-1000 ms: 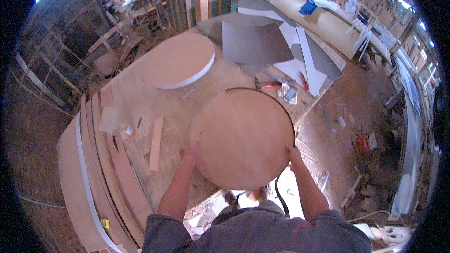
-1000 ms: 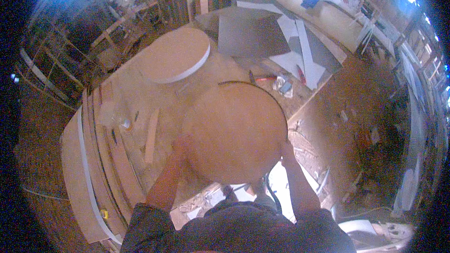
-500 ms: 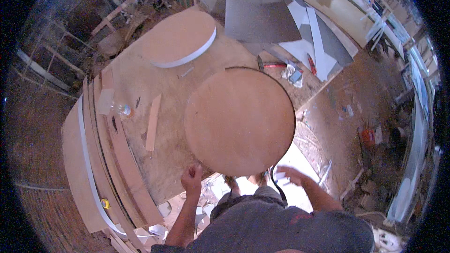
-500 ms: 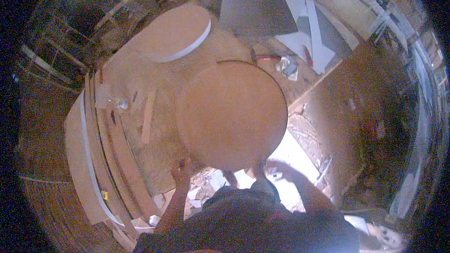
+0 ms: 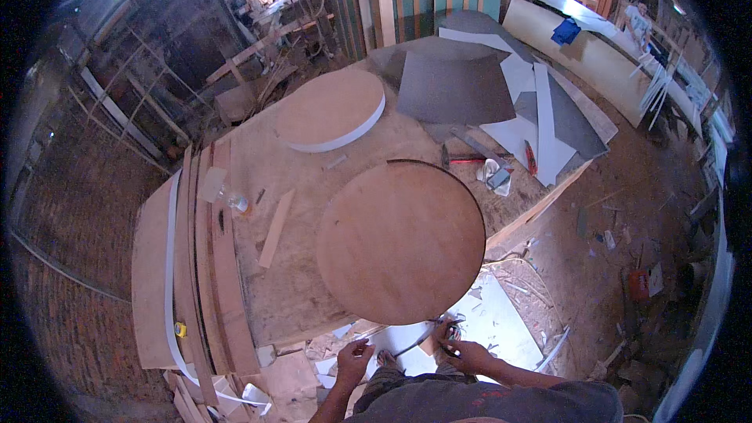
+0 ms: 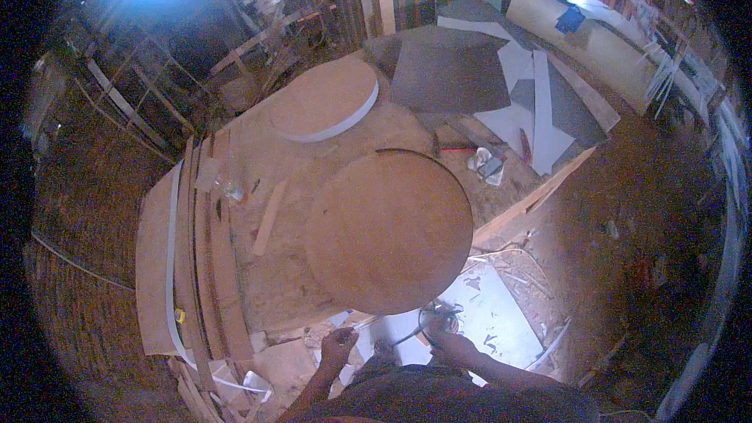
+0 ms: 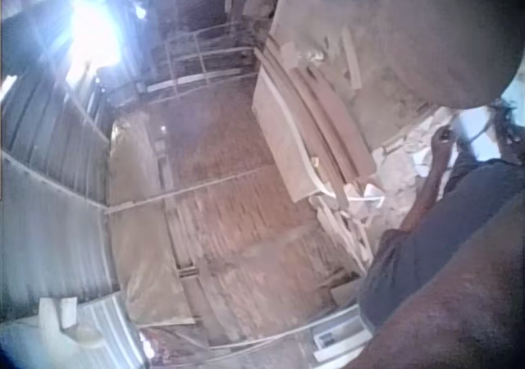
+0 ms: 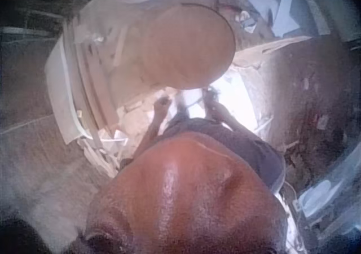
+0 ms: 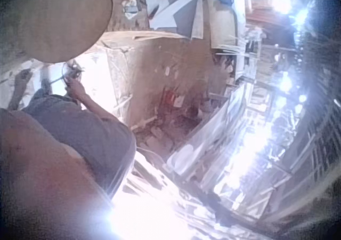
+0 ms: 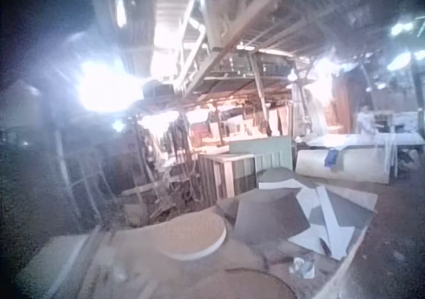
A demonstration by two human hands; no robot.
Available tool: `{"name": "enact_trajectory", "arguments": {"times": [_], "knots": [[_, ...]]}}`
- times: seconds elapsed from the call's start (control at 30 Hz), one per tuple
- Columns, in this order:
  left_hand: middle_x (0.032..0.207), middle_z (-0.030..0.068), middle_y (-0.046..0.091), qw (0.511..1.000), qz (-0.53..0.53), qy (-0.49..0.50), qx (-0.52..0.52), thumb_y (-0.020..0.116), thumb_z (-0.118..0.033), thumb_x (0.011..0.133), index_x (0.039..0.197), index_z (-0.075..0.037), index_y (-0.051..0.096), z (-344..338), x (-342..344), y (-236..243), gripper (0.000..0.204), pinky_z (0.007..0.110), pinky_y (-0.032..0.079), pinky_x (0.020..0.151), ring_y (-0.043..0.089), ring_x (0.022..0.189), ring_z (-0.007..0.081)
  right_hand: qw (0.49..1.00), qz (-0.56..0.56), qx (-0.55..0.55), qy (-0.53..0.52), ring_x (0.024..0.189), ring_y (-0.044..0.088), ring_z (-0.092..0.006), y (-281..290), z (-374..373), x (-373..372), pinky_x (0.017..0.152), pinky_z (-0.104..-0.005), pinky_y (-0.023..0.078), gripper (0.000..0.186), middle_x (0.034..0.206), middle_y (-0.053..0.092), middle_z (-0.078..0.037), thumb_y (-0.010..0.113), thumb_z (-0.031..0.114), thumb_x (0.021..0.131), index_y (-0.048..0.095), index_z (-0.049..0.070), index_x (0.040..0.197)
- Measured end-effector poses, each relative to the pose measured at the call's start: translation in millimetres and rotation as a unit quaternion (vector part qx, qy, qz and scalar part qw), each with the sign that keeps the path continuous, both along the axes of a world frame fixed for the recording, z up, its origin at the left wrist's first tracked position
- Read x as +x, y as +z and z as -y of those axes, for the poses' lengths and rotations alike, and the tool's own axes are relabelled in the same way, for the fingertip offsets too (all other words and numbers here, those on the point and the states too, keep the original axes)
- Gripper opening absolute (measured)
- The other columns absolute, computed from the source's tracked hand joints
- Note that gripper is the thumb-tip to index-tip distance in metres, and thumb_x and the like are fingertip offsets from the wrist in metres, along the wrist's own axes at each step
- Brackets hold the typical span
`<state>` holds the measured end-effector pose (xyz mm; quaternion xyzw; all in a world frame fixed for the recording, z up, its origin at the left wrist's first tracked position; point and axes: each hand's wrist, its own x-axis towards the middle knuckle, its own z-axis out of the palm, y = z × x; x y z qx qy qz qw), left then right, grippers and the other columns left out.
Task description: The person uses a metal ruler and a utility knife to cut a curved white sheet on a wooden workbench. They then scrape the edge of a circular wooden piece with a metal tool to remove excess material.
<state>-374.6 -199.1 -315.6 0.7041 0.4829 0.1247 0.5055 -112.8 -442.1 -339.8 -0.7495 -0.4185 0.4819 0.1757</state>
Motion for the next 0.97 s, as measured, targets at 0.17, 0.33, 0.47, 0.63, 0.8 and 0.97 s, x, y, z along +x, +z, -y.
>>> {"name": "enact_trajectory", "arguments": {"times": [0.17,0.33,0.47,0.63,0.8,0.97], "knots": [[0.106,0.0184,0.08,0.998,0.007,-0.027,-0.048,0.083,-0.031,0.095,0.124,0.004,0.076,2,-25,-14,0.047,0.037,0.062,0.086,0.078,0.093,0.0245,0.952,-0.191,-0.185,-0.153,0.104,0.076,-0.0282,-35,65,-6,0.089,-0.039,0.062,0.07,0.118,0.079,-0.017,0.084,0.05,0.092,0.065,0.009,0.146],[0.107,0.0193,0.08,0.997,0.011,-0.075,-0.007,0.082,-0.034,0.095,0.121,0.003,0.078,-27,-62,-33,0.046,0.037,0.061,0.083,0.078,0.093,0.024,0.922,-0.281,-0.127,-0.233,0.085,0.074,-0.0232,-48,98,-47,0.073,-0.0441,0.063,0.047,0.1,0.077,-0.013,0.084,0.029,0.096,0.069,0.004,0.133],[0.105,0.0196,0.08,0.998,0.055,0.01,-0.009,0.082,-0.032,0.095,0.121,0.003,0.077,-57,-109,-40,0.044,0.038,0.061,0.083,0.077,0.092,0.0259,0.894,-0.271,-0.167,-0.315,0.074,0.073,-0.0216,6,48,-62,0.064,-0.0368,0.062,0.035,0.095,0.074,-0.013,0.075,0.013,0.1,0.066,0.001,0.131],[0.105,0.0191,0.08,0.998,0.038,0.041,0.019,0.083,-0.032,0.095,0.122,0.002,0.077,-67,-171,-47,0.044,0.038,0.061,0.084,0.076,0.092,0.0241,0.848,-0.387,-0.148,-0.331,0.073,0.073,-0.0192,11,42,-72,0.064,-0.0326,0.061,0.032,0.095,0.076,-0.011,0.068,0.011,0.102,0.069,0.002,0.133],[0.105,0.0184,0.08,0.998,0.018,0.05,-0.031,0.084,-0.034,0.093,0.122,0.003,0.077,-55,-206,-57,0.048,0.037,0.06,0.086,0.076,0.094,0.0236,0.807,-0.464,-0.151,-0.334,0.072,0.073,-0.0195,4,36,-75,0.066,-0.033,0.06,0.031,0.096,0.076,-0.011,0.067,0.012,0.098,0.071,0.004,0.128],[0.109,0.016,0.081,0.995,0.027,0.047,-0.08,0.085,-0.035,0.092,0.126,-0.001,0.077,-45,-228,-64,0.049,0.038,0.061,0.089,0.077,0.096,0.0263,0.772,-0.511,-0.173,-0.335,0.086,0.075,-0.0247,-29,24,-76,0.077,-0.0417,0.062,0.033,0.104,0.077,-0.009,0.071,0.016,0.097,0.071,0.012,0.129]]}}
